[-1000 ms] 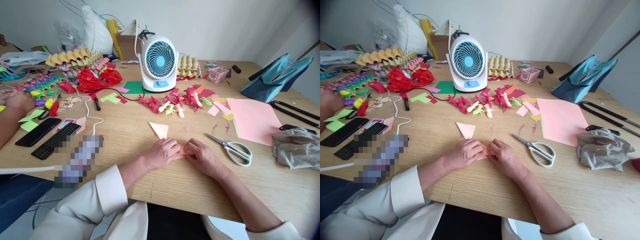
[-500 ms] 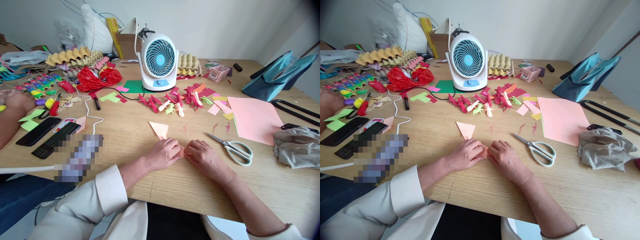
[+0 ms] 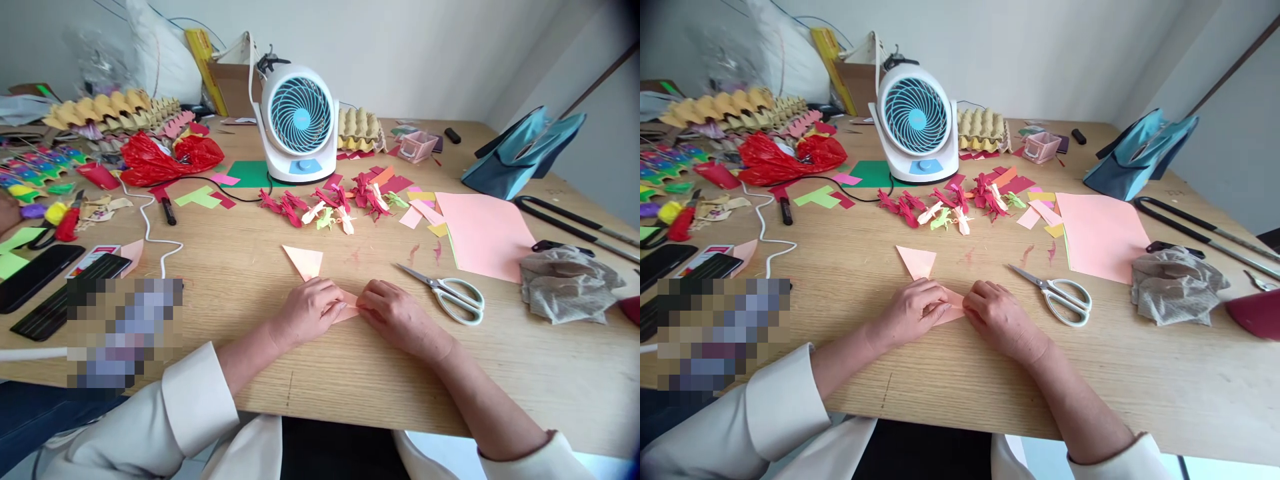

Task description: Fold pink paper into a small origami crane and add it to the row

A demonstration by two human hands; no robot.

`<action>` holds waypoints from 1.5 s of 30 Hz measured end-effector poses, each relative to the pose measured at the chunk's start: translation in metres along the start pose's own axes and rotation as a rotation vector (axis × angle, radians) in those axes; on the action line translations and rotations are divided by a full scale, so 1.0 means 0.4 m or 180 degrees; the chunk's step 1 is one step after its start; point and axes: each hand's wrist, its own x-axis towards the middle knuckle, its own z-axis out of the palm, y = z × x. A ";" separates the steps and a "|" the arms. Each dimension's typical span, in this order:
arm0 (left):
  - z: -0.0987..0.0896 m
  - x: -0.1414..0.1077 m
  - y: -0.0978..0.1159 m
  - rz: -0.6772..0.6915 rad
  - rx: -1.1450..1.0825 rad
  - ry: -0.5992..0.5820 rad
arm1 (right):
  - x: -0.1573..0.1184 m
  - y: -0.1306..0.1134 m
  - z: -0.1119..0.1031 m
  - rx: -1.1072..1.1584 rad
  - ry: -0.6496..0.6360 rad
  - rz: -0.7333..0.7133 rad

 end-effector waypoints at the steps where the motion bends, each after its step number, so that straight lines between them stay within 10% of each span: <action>1: 0.001 0.001 -0.001 -0.0059 -0.0058 0.0035 | 0.000 0.000 -0.001 0.0039 -0.0004 0.0004; 30: 0.009 0.038 -0.007 -0.0538 0.0287 -0.0041 | 0.022 -0.009 0.025 0.0678 0.0308 0.0783; 45: -0.024 0.076 -0.003 -0.0377 0.0395 -0.0749 | 0.024 -0.003 0.025 0.0782 0.0320 0.0794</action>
